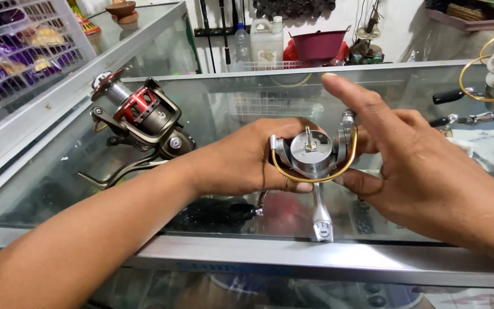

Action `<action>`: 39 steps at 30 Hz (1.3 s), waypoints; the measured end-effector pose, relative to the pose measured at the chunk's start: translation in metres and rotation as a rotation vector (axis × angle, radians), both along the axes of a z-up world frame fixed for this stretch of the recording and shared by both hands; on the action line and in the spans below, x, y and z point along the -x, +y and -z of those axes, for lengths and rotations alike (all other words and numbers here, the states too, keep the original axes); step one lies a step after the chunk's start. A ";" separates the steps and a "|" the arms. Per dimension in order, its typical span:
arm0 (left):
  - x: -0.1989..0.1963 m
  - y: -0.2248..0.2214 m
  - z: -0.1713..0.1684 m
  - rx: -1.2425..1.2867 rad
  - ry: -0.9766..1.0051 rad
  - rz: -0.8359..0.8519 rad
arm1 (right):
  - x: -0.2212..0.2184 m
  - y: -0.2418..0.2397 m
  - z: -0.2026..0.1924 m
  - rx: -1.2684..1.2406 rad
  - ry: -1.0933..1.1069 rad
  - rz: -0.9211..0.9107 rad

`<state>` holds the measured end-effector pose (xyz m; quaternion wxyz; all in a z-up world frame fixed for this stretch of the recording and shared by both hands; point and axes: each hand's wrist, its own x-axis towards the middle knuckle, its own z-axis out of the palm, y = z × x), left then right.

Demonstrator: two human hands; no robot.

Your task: Reassembling a spinning fishing reel by installing the rotor, spool, and handle onto the reel body.

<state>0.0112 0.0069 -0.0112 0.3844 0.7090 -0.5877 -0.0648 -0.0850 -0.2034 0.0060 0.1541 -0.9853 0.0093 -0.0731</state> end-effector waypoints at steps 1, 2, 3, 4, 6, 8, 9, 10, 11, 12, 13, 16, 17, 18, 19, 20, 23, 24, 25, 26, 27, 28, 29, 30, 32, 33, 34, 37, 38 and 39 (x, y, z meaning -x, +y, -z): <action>0.000 0.001 -0.001 0.000 -0.002 0.000 | 0.000 0.002 -0.002 0.000 -0.002 0.000; 0.001 0.001 -0.001 -0.009 -0.009 -0.012 | 0.001 0.003 -0.003 -0.014 0.005 -0.004; 0.002 0.000 -0.001 -0.018 -0.015 -0.023 | 0.002 0.003 -0.004 -0.029 0.011 -0.008; 0.002 0.000 -0.001 -0.017 -0.020 -0.020 | 0.002 0.003 -0.004 -0.028 0.007 -0.004; 0.002 0.000 -0.001 -0.035 -0.024 -0.048 | 0.003 0.002 -0.005 -0.070 -0.030 -0.049; 0.004 -0.001 -0.004 -0.049 -0.018 -0.053 | 0.000 -0.007 0.002 -0.084 -0.126 -0.149; 0.005 -0.001 -0.005 -0.064 -0.011 -0.060 | -0.001 -0.012 0.005 -0.098 -0.223 -0.251; 0.005 0.000 -0.004 -0.064 -0.010 -0.061 | -0.003 -0.014 0.008 -0.099 -0.222 -0.251; 0.005 0.000 -0.004 -0.062 0.013 -0.059 | -0.005 -0.016 0.011 -0.076 -0.273 -0.316; 0.005 -0.001 -0.005 -0.059 0.034 -0.053 | -0.006 -0.019 0.013 -0.052 -0.326 -0.377; 0.004 -0.001 -0.004 -0.060 0.032 -0.050 | -0.007 -0.019 0.013 -0.051 -0.328 -0.375; 0.003 -0.001 -0.002 -0.041 -0.005 -0.041 | -0.007 -0.019 0.014 -0.035 -0.292 -0.358; 0.003 -0.001 -0.002 -0.045 0.051 -0.055 | -0.008 -0.020 0.015 -0.024 -0.324 -0.369; 0.004 -0.002 -0.002 -0.049 0.108 -0.069 | -0.009 -0.020 0.016 -0.013 -0.356 -0.380; 0.003 -0.002 -0.001 -0.048 0.108 -0.068 | -0.008 -0.019 0.015 -0.012 -0.355 -0.379; 0.003 -0.002 0.001 -0.035 0.096 -0.063 | -0.008 -0.019 0.014 -0.005 -0.321 -0.348; 0.002 -0.002 0.001 -0.014 0.084 -0.045 | -0.007 -0.017 0.007 -0.012 -0.271 -0.315; 0.002 -0.002 0.002 -0.007 0.087 -0.031 | -0.006 -0.016 0.005 -0.030 -0.252 -0.311; 0.004 -0.002 0.001 -0.007 0.089 -0.028 | -0.003 -0.010 -0.002 -0.030 -0.250 -0.308; 0.005 -0.002 0.000 -0.020 0.100 -0.036 | -0.001 -0.005 -0.008 -0.086 -0.165 -0.230; 0.006 -0.002 -0.001 -0.033 0.111 -0.044 | 0.002 0.000 -0.015 -0.142 -0.079 -0.152; 0.006 -0.003 -0.001 -0.032 0.111 -0.043 | 0.002 0.000 -0.016 -0.142 -0.080 -0.151; 0.006 -0.003 -0.001 -0.034 0.125 -0.045 | 0.003 0.000 -0.016 -0.148 -0.068 -0.154; 0.006 -0.003 -0.001 -0.036 0.142 -0.048 | 0.003 0.000 -0.016 -0.155 -0.054 -0.158; 0.006 -0.004 -0.002 -0.045 0.119 -0.040 | 0.003 -0.002 -0.016 -0.157 -0.074 -0.206; 0.005 -0.005 -0.002 -0.053 0.094 -0.032 | 0.002 -0.003 -0.015 -0.159 -0.095 -0.254; 0.007 -0.005 -0.003 -0.055 0.095 -0.029 | 0.001 -0.007 -0.017 -0.161 -0.095 -0.251; 0.009 -0.007 -0.004 -0.084 0.132 -0.071 | -0.003 -0.019 -0.025 -0.244 -0.074 -0.416; 0.009 -0.007 -0.004 -0.073 0.143 -0.069 | -0.005 -0.024 -0.031 -0.112 0.000 -0.288; 0.009 -0.006 -0.004 -0.062 0.154 -0.069 | -0.007 -0.028 -0.036 0.016 0.073 -0.160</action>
